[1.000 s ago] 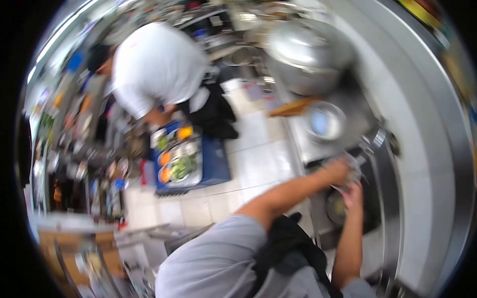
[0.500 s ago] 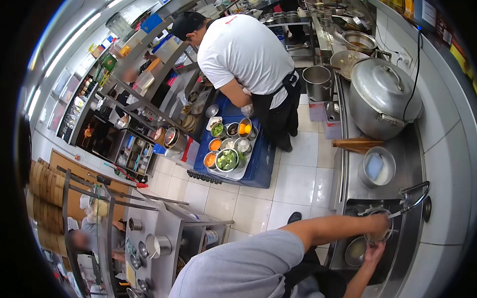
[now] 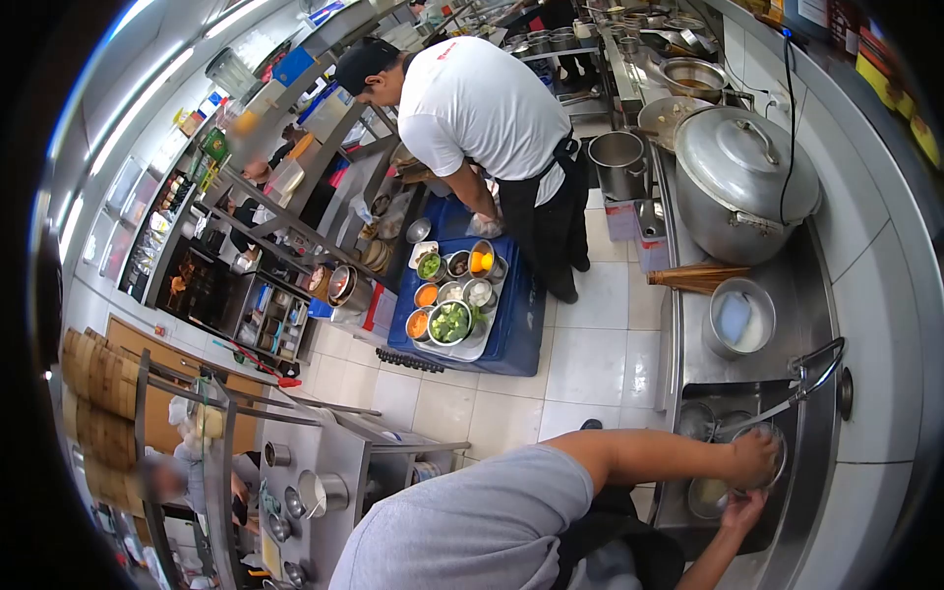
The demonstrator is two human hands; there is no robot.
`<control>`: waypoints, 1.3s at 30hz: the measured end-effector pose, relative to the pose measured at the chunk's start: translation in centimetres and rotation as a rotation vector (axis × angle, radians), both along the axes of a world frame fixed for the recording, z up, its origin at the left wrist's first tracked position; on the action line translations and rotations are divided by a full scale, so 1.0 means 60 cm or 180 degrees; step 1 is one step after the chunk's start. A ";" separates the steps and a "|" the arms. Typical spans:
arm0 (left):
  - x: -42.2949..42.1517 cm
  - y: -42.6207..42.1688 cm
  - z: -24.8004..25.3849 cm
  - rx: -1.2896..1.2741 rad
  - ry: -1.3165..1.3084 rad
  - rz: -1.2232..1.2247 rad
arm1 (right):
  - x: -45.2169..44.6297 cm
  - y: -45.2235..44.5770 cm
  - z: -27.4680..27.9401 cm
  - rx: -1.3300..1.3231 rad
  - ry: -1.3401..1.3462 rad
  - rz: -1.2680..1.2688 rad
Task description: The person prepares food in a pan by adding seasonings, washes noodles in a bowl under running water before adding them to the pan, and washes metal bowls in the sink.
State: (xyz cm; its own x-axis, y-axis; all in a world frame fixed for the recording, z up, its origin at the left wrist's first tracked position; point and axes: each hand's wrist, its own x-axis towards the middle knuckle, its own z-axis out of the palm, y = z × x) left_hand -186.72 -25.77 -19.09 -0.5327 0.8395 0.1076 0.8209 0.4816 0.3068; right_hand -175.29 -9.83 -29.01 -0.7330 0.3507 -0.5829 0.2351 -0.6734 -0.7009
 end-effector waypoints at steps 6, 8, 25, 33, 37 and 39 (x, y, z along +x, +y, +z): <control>0.015 0.004 -0.081 0.0735 -0.0453 0.0049 | 0.038 -0.005 -0.025 0.0000 0.0036 0.0034; 0.014 0.004 -0.057 0.0517 -0.0824 0.0073 | 0.046 -0.001 -0.033 0.0078 0.0037 0.0074; 0.019 -0.023 0.019 0.1677 0.0016 -0.0525 | 0.076 -0.017 0.001 -0.0467 0.0673 0.0025; -0.116 -0.006 -0.040 0.4120 -0.5317 0.2065 | 0.060 -0.051 0.094 0.0010 -0.0007 -0.0705; -0.142 0.039 -0.056 0.4403 -0.5856 0.2021 | 0.054 -0.053 0.078 0.0016 -0.0035 -0.0705; -0.122 0.042 -0.066 0.3926 -0.5138 0.1503 | 0.052 -0.058 0.078 0.0070 -0.0099 -0.0694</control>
State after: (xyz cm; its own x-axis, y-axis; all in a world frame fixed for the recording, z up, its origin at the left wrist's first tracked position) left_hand -194.07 -23.23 -23.05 -0.8056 0.5124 -0.2973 -0.5449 -0.4438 0.7114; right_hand -172.16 -13.30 -24.30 -0.6202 0.5120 -0.5943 0.1072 -0.6952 -0.7107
